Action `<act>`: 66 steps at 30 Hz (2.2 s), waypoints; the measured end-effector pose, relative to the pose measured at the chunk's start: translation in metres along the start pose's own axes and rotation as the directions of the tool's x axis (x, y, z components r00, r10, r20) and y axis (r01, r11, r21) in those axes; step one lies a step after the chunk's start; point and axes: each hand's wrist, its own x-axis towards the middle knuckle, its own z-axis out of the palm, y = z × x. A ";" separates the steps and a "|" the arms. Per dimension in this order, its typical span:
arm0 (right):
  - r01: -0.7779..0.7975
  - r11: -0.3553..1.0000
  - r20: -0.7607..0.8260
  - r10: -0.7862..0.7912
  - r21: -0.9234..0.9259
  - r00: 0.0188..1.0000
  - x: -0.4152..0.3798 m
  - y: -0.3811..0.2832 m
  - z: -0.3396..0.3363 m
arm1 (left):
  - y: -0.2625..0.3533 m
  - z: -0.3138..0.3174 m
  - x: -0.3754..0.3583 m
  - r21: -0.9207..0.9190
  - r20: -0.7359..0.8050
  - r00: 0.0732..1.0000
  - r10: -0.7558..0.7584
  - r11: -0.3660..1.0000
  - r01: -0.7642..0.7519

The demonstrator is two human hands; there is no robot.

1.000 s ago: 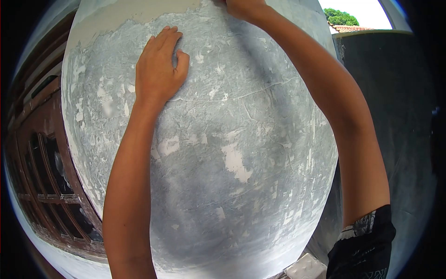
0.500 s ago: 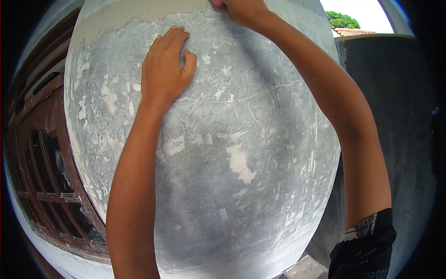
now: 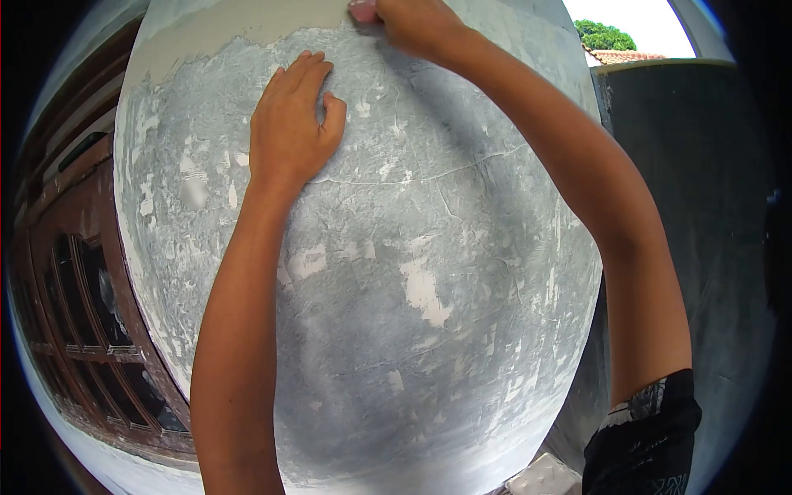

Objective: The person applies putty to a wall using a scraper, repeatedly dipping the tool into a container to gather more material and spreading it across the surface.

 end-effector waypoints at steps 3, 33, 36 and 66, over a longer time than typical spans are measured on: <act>-0.068 0.989 -0.014 0.071 0.134 0.997 -0.018 -0.040 -0.013 | -0.001 0.000 0.001 -0.022 0.014 1.000 0.005 1.000 -0.005; -0.109 0.992 -0.134 0.116 0.061 0.984 0.000 -0.007 -0.019 | -0.002 0.001 -0.001 -0.025 -0.014 1.000 -0.013 1.000 0.012; -0.384 0.923 -0.199 0.382 0.030 0.902 0.020 0.028 -0.017 | -0.002 0.001 -0.001 -0.029 -0.025 1.000 -0.008 1.000 0.007; -0.458 0.879 -0.119 0.473 0.136 0.873 0.016 0.020 -0.025 | -0.004 0.002 -0.001 0.006 -0.010 1.000 -0.006 1.000 0.006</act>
